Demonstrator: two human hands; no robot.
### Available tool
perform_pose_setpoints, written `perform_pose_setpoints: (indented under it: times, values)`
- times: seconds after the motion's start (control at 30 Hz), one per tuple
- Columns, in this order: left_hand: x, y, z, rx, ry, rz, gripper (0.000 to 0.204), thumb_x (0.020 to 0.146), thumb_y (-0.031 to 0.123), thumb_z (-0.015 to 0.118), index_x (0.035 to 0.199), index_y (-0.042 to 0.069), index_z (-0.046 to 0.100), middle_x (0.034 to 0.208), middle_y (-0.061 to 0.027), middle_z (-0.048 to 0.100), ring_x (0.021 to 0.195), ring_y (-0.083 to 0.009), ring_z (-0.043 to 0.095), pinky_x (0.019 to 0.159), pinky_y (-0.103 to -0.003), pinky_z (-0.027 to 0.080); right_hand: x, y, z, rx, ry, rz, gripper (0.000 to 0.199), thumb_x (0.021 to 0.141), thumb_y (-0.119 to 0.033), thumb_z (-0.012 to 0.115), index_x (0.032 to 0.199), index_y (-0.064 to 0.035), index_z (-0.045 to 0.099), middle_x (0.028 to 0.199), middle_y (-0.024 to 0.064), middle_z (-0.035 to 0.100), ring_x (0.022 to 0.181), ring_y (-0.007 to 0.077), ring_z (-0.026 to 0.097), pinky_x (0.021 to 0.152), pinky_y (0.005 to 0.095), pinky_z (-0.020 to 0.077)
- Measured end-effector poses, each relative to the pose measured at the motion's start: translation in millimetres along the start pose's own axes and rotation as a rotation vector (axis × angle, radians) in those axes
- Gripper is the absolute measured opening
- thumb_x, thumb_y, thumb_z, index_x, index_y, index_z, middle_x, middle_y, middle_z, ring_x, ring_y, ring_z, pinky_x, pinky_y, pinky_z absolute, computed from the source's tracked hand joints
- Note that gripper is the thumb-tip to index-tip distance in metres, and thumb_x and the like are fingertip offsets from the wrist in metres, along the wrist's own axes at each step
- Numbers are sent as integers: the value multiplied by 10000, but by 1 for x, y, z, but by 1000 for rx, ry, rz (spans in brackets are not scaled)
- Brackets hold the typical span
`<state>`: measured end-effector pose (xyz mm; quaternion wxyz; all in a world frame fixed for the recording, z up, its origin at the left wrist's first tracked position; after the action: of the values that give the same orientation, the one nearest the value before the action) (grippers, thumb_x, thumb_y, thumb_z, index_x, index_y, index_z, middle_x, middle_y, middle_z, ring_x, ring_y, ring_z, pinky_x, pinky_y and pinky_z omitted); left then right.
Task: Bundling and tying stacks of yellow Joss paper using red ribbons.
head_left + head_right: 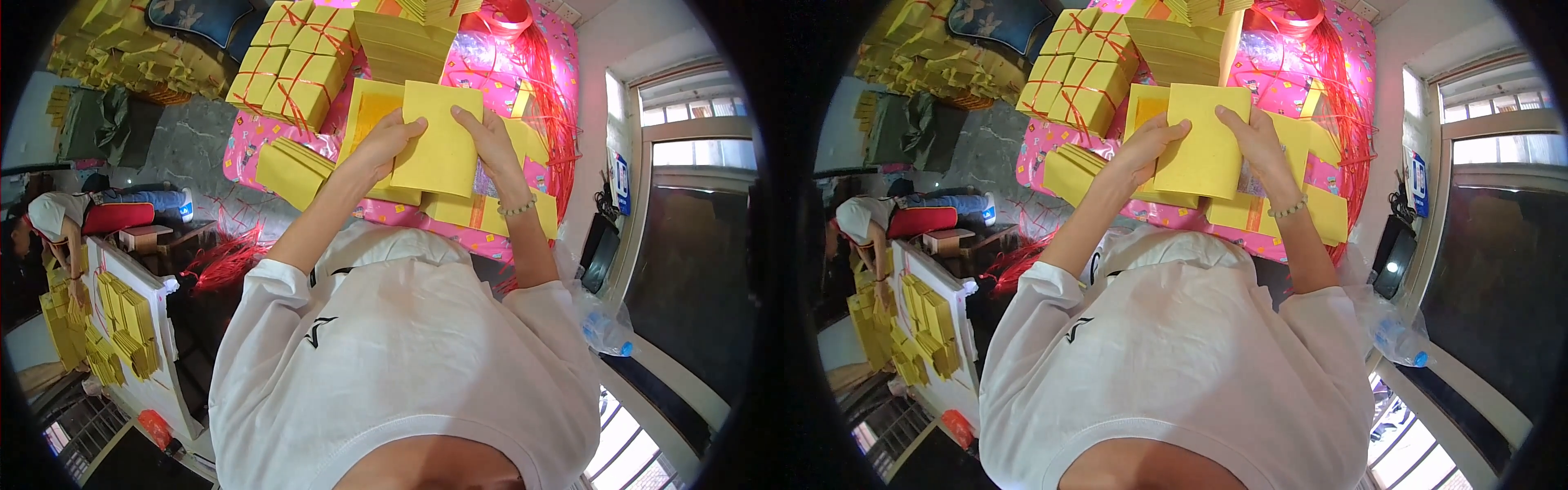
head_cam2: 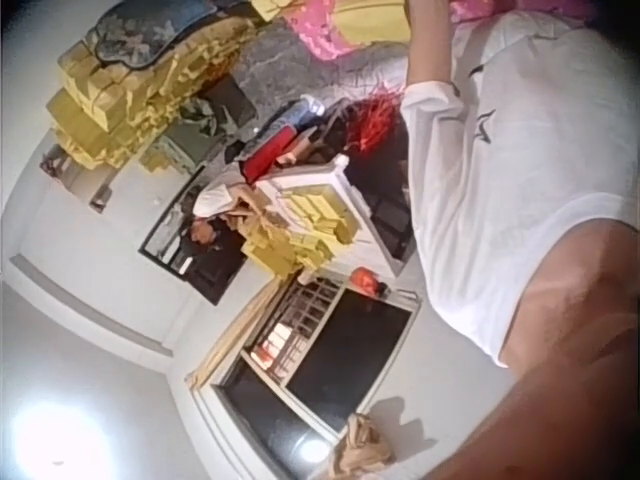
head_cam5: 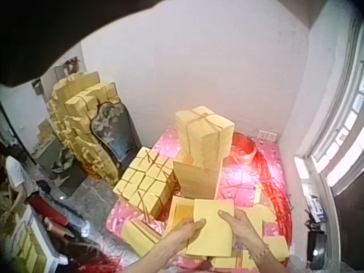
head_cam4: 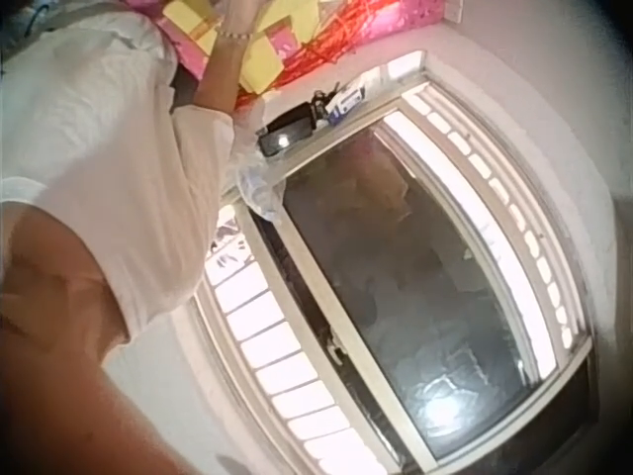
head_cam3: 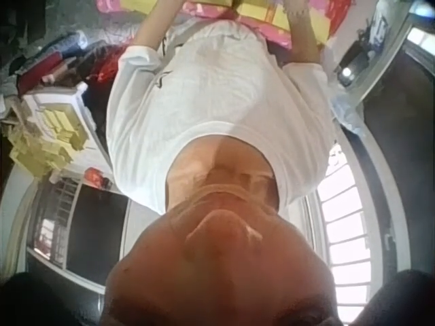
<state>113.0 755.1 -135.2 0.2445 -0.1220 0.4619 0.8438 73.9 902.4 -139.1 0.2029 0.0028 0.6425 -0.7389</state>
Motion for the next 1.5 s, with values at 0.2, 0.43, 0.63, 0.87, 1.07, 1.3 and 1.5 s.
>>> perform_pose_setpoints:
  times: [0.2, 0.43, 0.63, 0.87, 1.07, 1.3, 1.5]
  values:
    - [4, -3, 0, 28, 30, 27, 307, 946, 107, 468, 1228, -13, 460, 1160, -113, 570, 1049, -197, 562, 885, -313, 461, -8, -8, 3, -53, 74, -94, 280, 900, -207, 590, 1083, 5, 592, 965, 49, 649, 822, 91, 611, 711, 234, 495]
    - [-2, 2, 0, 21, 61, 174, 311, 944, 103, 471, 1231, -17, 446, 1160, -112, 570, 1057, -187, 551, 896, -312, 443, -21, -20, 14, -79, 21, -78, 297, 911, -206, 574, 1094, 29, 569, 958, 56, 645, 820, 89, 608, 704, 232, 493]
    - [-10, 8, -3, 94, 173, 386, 313, 939, 98, 475, 1223, -24, 424, 1153, -115, 569, 1045, -164, 545, 887, -296, 431, -35, 0, 17, -85, -25, -36, 305, 926, -206, 552, 1108, 39, 558, 947, 53, 646, 810, 74, 599, 682, 229, 490]
    - [-12, 5, -6, 102, 201, 406, 334, 936, 102, 480, 1248, 0, 420, 1163, -99, 567, 1045, -156, 545, 893, -296, 426, -42, 6, 19, -112, -11, -131, 303, 942, -244, 530, 1065, 29, 577, 873, 13, 632, 734, 43, 558, 629, 224, 463]
    - [-16, 3, -8, 166, 264, 461, 313, 929, 85, 474, 1224, -5, 425, 1129, -97, 569, 1011, -151, 543, 869, -290, 425, -48, 23, 16, -276, 6, -199, 324, 946, -277, 518, 1052, 21, 587, 827, 9, 627, 702, 46, 561, 586, 218, 472]
    - [-25, 5, -13, 252, 338, 663, 349, 932, 91, 466, 1254, -11, 377, 1081, -94, 563, 968, -128, 536, 826, -272, 431, -61, 28, 19, -196, -69, 81, 367, 938, -328, 517, 1060, 10, 590, 824, 15, 624, 702, 52, 581, 559, 222, 532]
    - [-33, -7, -11, 339, 283, 588, 355, 944, 96, 446, 1270, -13, 355, 1068, -92, 561, 933, -110, 537, 789, -248, 442, -46, 19, 18, -152, -62, -184, 300, 936, -249, 544, 1062, 20, 588, 870, 11, 632, 726, 35, 561, 613, 201, 475]
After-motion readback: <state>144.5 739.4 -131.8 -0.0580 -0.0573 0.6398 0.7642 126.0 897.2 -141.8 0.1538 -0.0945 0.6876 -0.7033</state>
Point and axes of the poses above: each hand's wrist, its own x-axis towards the middle knuckle, its own z-axis out of the palm, y = z × x, the point moved 5 cm from there along x, towards the middle knuckle
